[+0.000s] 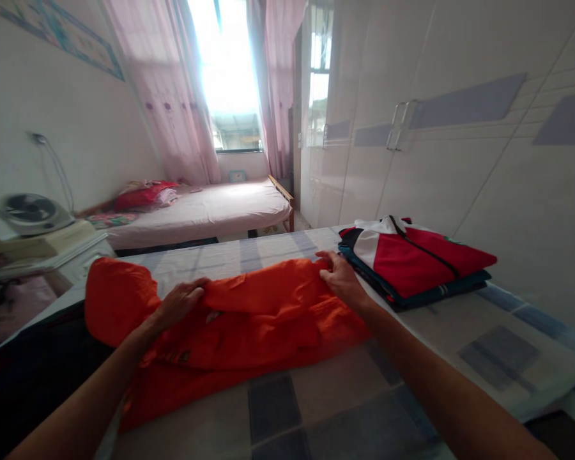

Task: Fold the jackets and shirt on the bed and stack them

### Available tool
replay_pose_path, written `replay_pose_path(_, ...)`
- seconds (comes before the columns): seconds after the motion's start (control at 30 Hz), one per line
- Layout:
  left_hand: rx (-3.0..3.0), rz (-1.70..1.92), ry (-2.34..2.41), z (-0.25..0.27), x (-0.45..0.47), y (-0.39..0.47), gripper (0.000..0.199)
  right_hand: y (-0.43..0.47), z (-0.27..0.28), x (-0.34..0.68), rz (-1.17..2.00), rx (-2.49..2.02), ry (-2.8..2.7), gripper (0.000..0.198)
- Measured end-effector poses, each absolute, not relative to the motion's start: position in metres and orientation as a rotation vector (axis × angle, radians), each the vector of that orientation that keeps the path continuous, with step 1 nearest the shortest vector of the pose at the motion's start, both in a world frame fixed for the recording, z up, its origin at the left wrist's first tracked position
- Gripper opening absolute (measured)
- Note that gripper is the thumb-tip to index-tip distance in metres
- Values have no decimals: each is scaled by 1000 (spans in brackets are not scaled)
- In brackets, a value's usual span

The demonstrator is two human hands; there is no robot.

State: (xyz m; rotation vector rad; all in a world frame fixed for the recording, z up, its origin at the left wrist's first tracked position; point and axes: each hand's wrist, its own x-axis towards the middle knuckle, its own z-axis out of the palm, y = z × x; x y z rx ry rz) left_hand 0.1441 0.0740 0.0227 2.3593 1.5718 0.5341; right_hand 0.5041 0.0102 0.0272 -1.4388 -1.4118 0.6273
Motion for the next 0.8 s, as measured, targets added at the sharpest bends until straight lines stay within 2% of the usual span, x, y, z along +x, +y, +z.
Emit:
replay_pose_path(0.1,2398,479,1680,15,150,71,36,13,1,500,737,-1632,-1370,54)
replay_pose_path(0.17,2411,481,1736,12,150,71,37,11,1,497,768,-1577,-1420,58)
replay_pose_path(0.37,2436,563,1835,17,143,86,44,21,41,504,484,-1236,-1486,56)
replay_pose_path(0.53,2523,593,1922,17,157,76,38,42,1,512,344,-1471,-1590,48)
replay_pose_path(0.63,2867,727,1631,20,177,53,34,44,-16,512,339,-1553,-1594,43)
replay_pose_path(0.7,3046,742,1407,23,188,41,31,39,-10,508,180,-1584,-1560,40)
replay_pose_path(0.8,2978,693,1559,26,192,37,33,18,16,490,-164,-1505,-1659,27)
